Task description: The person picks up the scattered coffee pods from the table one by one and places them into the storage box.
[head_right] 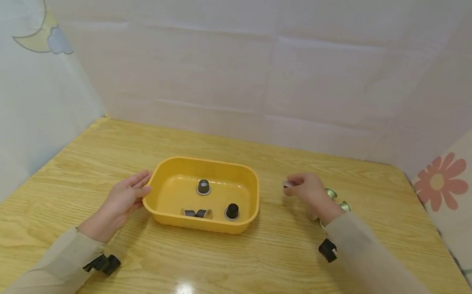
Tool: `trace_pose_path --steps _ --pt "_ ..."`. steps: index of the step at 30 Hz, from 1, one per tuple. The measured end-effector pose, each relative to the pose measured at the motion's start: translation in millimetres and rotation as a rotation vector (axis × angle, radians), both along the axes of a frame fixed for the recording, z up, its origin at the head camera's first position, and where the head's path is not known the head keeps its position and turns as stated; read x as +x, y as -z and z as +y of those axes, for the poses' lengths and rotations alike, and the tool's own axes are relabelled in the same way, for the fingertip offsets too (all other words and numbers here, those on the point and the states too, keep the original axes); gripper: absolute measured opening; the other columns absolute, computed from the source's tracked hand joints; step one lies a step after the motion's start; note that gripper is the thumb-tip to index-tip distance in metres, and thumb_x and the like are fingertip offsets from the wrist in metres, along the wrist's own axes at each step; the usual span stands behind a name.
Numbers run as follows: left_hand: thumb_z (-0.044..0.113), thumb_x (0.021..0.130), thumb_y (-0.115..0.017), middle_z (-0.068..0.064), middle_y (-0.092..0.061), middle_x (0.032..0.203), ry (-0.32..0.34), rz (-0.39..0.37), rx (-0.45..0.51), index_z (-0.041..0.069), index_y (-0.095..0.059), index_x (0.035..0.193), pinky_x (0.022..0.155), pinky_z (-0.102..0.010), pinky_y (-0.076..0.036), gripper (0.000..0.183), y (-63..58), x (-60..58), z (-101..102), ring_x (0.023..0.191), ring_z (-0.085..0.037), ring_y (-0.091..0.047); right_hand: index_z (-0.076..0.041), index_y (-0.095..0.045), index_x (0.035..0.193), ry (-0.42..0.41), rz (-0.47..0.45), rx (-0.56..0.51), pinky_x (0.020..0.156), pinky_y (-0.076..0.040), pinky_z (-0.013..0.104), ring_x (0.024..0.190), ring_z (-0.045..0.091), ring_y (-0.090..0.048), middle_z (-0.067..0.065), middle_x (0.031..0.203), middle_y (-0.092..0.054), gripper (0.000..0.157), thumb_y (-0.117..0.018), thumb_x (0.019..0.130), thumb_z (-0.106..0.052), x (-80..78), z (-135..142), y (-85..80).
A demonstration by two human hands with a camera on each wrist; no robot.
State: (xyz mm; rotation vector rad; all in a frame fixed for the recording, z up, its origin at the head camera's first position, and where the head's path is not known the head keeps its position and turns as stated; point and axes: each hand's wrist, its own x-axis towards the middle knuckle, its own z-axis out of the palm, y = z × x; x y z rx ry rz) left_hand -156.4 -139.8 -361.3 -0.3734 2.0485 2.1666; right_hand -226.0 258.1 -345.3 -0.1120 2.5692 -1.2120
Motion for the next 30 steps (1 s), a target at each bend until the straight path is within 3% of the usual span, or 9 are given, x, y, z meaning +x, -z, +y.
trace_pose_path --steps 10,18,30 --pt "-0.001 0.102 -0.043 -0.011 -0.026 0.157 0.002 0.005 0.004 0.0 -0.02 0.153 0.108 -0.047 -0.034 0.056 -0.4 0.6 -0.1 0.141 -0.028 -0.031 0.007 -0.053 0.134 -0.178 0.073 0.031 0.097 -0.045 0.048 0.115 0.035 -0.056 0.024 0.128 -0.059 0.05 -0.069 0.092 -0.014 1.0 4.7 -18.4" --pt "-0.001 0.102 -0.044 -0.011 -0.027 0.156 -0.001 -0.001 -0.001 0.0 -0.022 0.153 0.107 -0.046 -0.035 0.056 -0.5 0.6 0.2 0.139 -0.029 -0.035 0.01 -0.052 0.133 -0.308 0.062 -0.061 0.096 -0.047 0.039 0.121 0.037 -0.053 0.024 0.131 -0.057 0.048 -0.068 0.091 -0.006 -0.2 5.7 -37.3" --pt "-0.001 0.102 -0.044 -0.01 -0.027 0.157 -0.005 -0.01 -0.001 0.0 -0.022 0.153 0.107 -0.046 -0.035 0.056 -1.3 1.0 0.5 0.139 -0.028 -0.035 0.006 -0.052 0.136 -0.356 0.038 -0.087 0.092 -0.05 0.035 0.117 0.032 -0.056 0.022 0.131 -0.057 0.049 -0.068 0.09 -0.006 -4.0 1.4 -49.7"
